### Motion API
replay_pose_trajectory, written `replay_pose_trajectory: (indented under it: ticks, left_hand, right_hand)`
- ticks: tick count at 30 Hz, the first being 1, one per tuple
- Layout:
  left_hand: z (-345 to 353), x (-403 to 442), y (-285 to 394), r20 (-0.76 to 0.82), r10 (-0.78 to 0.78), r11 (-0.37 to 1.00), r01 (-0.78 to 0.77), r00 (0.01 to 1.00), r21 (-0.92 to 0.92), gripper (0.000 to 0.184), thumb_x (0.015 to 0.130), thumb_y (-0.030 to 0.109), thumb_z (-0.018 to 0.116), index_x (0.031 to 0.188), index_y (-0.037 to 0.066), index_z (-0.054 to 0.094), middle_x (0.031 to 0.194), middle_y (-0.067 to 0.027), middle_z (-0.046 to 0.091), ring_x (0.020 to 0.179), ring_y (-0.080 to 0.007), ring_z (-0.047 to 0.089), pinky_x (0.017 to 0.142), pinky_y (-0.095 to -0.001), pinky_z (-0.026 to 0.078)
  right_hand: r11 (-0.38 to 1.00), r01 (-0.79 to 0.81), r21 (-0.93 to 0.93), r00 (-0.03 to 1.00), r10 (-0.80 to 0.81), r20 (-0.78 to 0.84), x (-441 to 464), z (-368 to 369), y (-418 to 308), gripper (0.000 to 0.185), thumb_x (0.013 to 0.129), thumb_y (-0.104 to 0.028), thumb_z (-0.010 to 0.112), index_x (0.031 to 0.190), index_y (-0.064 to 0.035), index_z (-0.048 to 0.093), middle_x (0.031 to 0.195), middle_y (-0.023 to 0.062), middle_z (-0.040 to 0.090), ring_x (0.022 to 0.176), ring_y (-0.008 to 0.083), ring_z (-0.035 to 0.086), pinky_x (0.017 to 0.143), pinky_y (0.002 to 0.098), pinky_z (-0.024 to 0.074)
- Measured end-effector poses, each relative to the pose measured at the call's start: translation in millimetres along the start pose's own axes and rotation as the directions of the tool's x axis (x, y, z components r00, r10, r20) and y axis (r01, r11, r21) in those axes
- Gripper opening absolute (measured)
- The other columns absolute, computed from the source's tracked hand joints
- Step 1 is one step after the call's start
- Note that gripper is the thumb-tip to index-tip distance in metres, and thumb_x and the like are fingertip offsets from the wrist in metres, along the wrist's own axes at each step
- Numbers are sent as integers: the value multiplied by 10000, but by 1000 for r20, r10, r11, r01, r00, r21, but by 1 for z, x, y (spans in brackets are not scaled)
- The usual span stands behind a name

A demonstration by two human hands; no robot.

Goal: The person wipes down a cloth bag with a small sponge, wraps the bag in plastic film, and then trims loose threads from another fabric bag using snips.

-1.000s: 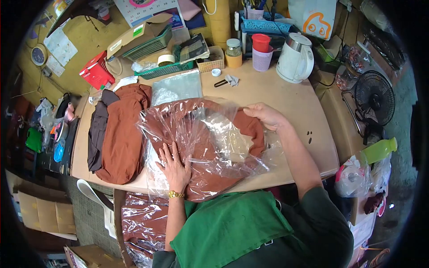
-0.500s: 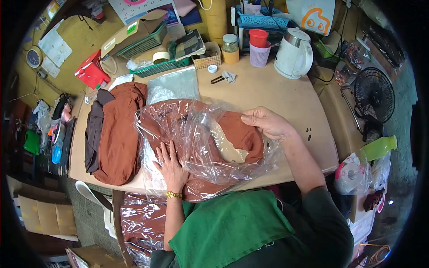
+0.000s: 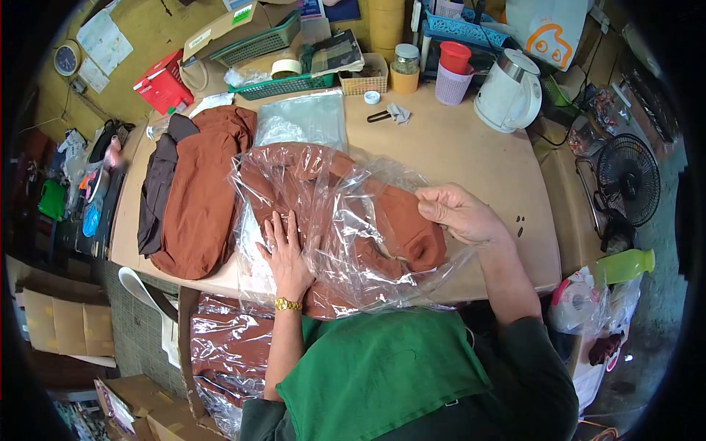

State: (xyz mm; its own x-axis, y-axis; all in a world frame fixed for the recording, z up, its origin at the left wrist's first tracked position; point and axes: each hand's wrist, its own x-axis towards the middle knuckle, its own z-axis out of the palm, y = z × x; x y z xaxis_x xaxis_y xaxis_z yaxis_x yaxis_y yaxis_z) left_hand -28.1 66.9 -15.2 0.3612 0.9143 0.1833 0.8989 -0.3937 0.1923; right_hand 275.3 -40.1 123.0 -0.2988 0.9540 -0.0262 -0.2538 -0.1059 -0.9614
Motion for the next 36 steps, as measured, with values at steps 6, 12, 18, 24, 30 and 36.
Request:
replay_pose_trajectory:
  ticks: [6, 12, 18, 24, 30, 36]
  left_hand:
    - [-1, 0, 1, -2, -4, 1000, 4, 1000, -12, 751, 914, 533, 525, 1522, 155, 297, 1598, -148, 187, 1470, -370, 158, 1127, -655, 77]
    - [1, 0, 1, -19, -4, 1000, 4, 1000, -13, 714, 926, 505, 516, 1519, 168, 305, 1595, -150, 197, 1466, -379, 167, 1127, -654, 88]
    - [1, 0, 1, -39, 0, 1000, -1, 999, -20, 727, 913, 519, 522, 1521, 184, 305, 1594, -147, 201, 1465, -379, 170, 1130, -652, 86]
    - [1, 0, 2, -28, 12, 1000, -12, 1000, 10, 748, 907, 540, 507, 1523, 171, 297, 1595, -145, 201, 1465, -376, 169, 1125, -657, 100]
    - [4, 0, -1, -29, 0, 1000, 0, 1000, -4, 760, 911, 577, 489, 1523, 171, 295, 1594, -143, 205, 1464, -371, 171, 1121, -666, 108]
    - [2, 1, 9, 15, 10, 1000, -10, 1000, -14, 783, 913, 608, 470, 1531, 169, 272, 1599, -132, 193, 1466, -361, 177, 1117, -676, 101]
  right_hand:
    - [999, 20, -43, 999, -19, 26, -1, 8, -2, 244, 943, -131, 635, 1098, 53, 598, 1095, 51, 660, 1014, 91, 591, 851, 289, 505]
    - [10, -421, -907, 733, -585, -347, 2, -15, 12, 287, 741, 47, 706, 970, -54, 565, 923, 65, 587, 787, 293, 636, 730, 356, 519]
    - [163, -434, -886, 693, -568, -443, 3, -38, 31, 310, 710, -22, 737, 964, -69, 566, 961, 127, 531, 811, 376, 587, 783, 453, 485]
    - [485, 23, -874, 984, 143, 106, 35, 5, 36, 492, 772, -183, 748, 1197, -70, 530, 1147, 183, 564, 1074, 376, 549, 935, 455, 444]
    - [306, -64, -950, 784, -574, -238, 95, -81, 54, 637, 828, -185, 718, 1375, -56, 419, 1355, 243, 464, 1120, 385, 562, 966, 440, 457]
    - [552, -340, -761, 533, -553, -640, 51, -144, 79, 595, 821, -195, 729, 1316, -21, 449, 1287, 233, 503, 1104, 359, 573, 962, 417, 465]
